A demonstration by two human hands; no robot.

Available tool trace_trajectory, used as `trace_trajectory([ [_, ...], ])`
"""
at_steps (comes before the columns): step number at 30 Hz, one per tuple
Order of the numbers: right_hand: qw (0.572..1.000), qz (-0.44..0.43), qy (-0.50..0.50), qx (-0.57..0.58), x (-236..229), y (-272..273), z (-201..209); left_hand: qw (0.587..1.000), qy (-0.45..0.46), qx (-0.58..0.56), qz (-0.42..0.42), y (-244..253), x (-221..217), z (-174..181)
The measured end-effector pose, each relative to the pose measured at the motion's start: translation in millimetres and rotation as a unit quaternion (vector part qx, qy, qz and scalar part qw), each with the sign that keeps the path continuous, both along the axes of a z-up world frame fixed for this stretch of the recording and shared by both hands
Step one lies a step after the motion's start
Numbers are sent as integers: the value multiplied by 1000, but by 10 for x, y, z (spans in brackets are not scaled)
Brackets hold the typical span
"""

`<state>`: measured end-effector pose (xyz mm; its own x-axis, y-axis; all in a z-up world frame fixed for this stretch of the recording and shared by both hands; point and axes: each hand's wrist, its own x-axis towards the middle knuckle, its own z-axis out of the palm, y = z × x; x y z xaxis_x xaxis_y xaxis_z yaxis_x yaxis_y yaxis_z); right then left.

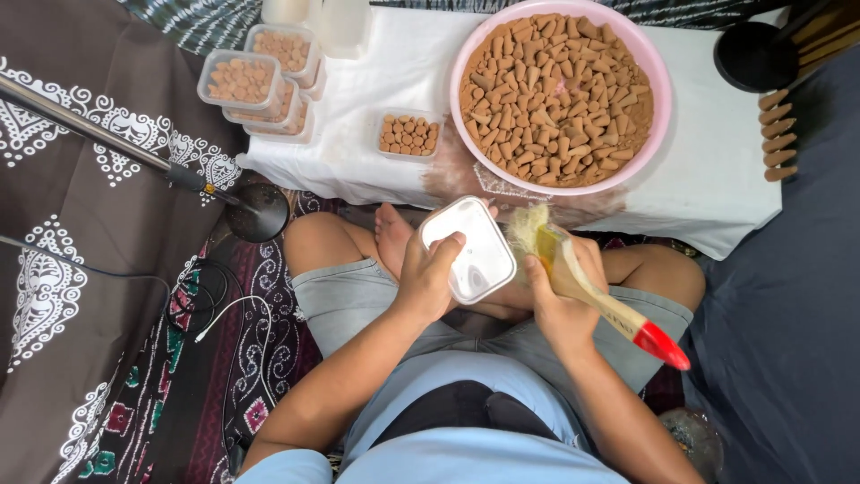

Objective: The person picks up small brown conical objects from a large bowl and places them into smaller clear plastic containers. The person then uses a brush to clean the containers and organizes them on a white surface.

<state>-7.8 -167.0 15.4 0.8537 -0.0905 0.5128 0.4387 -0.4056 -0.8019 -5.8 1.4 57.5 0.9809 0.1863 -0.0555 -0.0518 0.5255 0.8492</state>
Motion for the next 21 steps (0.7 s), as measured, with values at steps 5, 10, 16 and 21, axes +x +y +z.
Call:
trace_trajectory([
  [5, 993, 88, -48, -69, -212, -25, 257, 979, -39, -173, -105, 47, 106, -442],
  [10, 982, 184, -29, -42, -63, 100, 354, 963, -99, -168, -187, -185, 33, -707],
  [16, 976, 210, -49, -6, -103, 134, 433, 975, -31, -83, -205, -184, -9, -438],
  [21, 980, 152, -87, -97, 183, -36, 429, 946, 13, -196, -258, -283, -125, -659],
])
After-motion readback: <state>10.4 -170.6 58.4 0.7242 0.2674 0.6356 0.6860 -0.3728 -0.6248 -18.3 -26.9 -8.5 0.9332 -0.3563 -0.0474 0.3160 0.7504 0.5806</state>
